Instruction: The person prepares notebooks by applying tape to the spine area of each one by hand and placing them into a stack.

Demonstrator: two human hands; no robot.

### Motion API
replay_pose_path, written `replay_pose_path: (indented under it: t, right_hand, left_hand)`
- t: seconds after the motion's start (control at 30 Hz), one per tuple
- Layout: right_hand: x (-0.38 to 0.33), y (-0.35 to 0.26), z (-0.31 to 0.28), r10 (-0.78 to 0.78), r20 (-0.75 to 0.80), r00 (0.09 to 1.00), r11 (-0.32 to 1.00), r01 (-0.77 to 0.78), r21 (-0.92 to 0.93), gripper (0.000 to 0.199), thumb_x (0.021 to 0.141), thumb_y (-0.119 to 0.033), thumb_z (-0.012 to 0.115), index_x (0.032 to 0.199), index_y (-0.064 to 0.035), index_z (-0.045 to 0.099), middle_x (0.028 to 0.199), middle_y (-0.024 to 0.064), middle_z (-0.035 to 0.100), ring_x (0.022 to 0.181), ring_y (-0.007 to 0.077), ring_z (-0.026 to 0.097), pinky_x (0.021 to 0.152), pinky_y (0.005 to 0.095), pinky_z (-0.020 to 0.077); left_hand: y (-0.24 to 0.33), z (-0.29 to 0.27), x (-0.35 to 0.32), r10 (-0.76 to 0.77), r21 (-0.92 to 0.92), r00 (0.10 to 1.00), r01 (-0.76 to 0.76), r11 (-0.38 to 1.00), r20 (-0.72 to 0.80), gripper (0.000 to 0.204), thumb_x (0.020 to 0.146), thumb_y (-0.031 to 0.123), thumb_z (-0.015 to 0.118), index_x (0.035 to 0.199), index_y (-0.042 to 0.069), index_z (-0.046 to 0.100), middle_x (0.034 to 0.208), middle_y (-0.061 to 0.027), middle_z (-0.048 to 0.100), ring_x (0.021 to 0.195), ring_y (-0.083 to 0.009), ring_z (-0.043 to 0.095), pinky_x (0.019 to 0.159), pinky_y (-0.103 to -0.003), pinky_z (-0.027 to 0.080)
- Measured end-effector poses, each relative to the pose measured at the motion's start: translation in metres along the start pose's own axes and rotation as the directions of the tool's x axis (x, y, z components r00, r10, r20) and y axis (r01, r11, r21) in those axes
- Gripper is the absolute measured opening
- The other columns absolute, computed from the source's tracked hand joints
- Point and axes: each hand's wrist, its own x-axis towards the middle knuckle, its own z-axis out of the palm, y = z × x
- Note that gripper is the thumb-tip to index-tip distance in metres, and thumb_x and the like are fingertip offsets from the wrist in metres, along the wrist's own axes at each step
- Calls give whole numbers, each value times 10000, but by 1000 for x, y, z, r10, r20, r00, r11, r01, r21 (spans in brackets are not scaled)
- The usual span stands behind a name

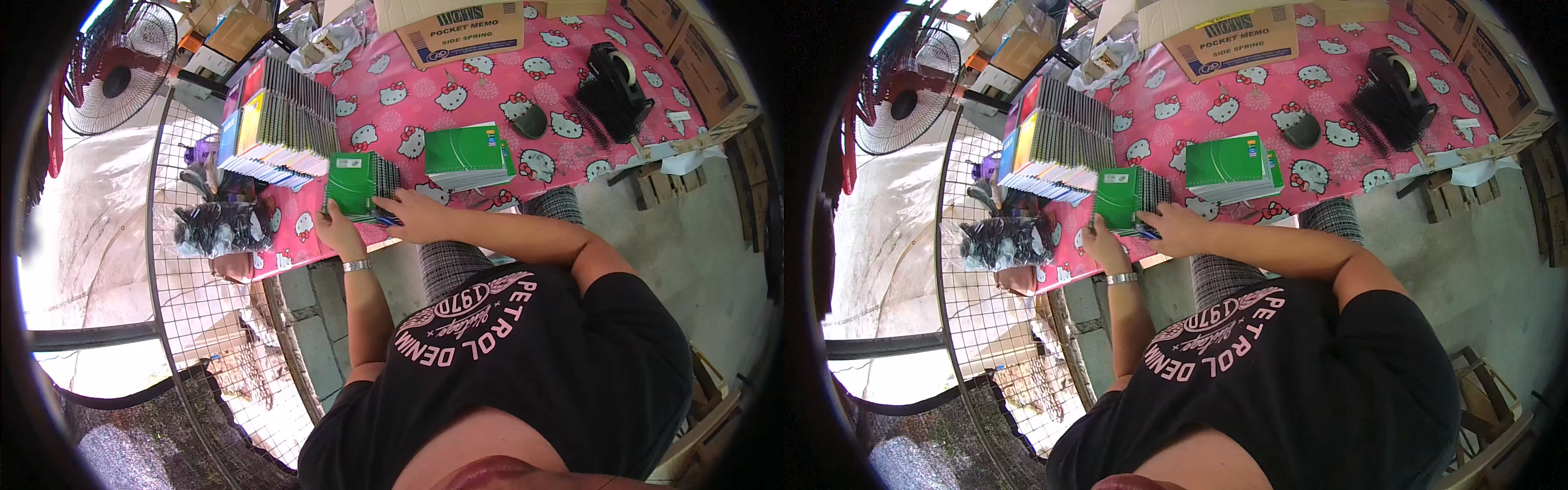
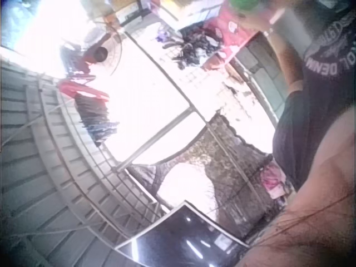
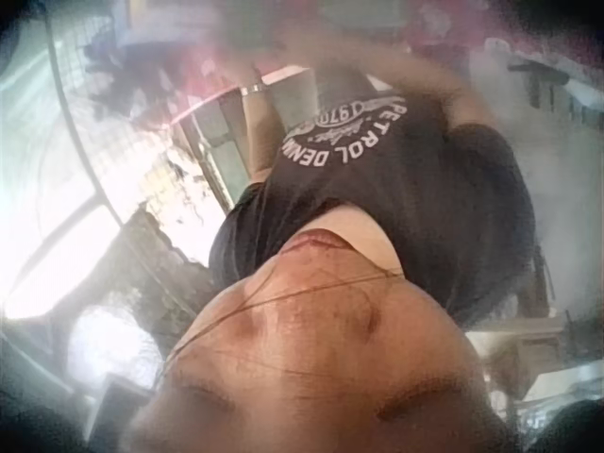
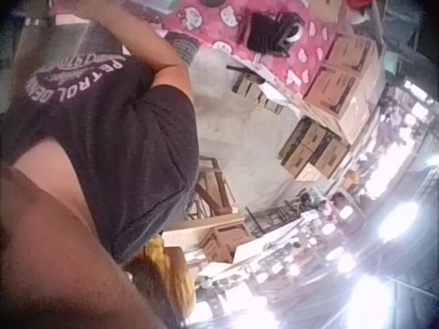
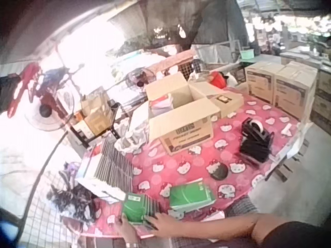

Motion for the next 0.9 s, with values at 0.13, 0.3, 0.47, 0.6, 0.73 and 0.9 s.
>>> replay_pose_path:
  t: [0.13,0.3,0.47,0.6,0.73,0.9]
  right_hand:
    - [-59,-14,-53,-123,-51,991,992,123,-4,638,819,-321,650,1397,-123,469,1182,218,526,1112,387,530,960,481,435]
    - [-118,54,-135,-61,-761,646,992,-45,-118,524,822,-214,691,1306,-92,531,1170,158,557,1115,355,539,947,455,428]
    - [-170,150,-121,135,-394,909,814,-328,-479,497,803,-252,685,1255,-88,560,1177,161,554,1117,358,529,927,446,433]
    - [-168,179,-125,-78,-488,870,784,-249,-569,438,807,-279,674,1195,-94,587,1177,140,563,1092,356,543,876,452,451]
    - [-151,226,-194,108,-808,579,610,-681,-406,298,839,-266,639,1080,-91,626,1085,107,587,1050,323,566,856,451,460]
    - [-156,277,-217,265,-674,689,410,-713,-568,196,830,-188,622,988,-74,639,990,97,608,973,270,624,804,410,516]
  left_hand:
    - [-48,-3,3,326,428,944,-276,861,-48,284,899,256,653,940,-24,635,821,-116,623,752,-232,575,697,-354,470]
    - [-45,-1,2,274,320,957,-289,902,91,300,896,213,661,1074,-29,659,964,-135,653,874,-211,592,791,-338,477]
    - [-42,-4,3,165,128,977,-182,975,133,263,896,163,664,1066,-38,654,985,-114,665,883,-188,598,776,-326,482]
    - [-36,-7,3,117,133,981,-138,982,153,285,893,175,674,1070,-47,640,955,-107,661,865,-172,589,767,-317,481]
    - [-24,-2,1,98,257,989,-124,958,112,299,855,195,706,1071,-3,648,975,-113,669,898,-221,604,788,-360,474]
    - [16,19,-11,437,528,896,-412,743,84,391,810,233,740,1136,50,626,1085,-143,634,1041,-338,562,903,-473,420]
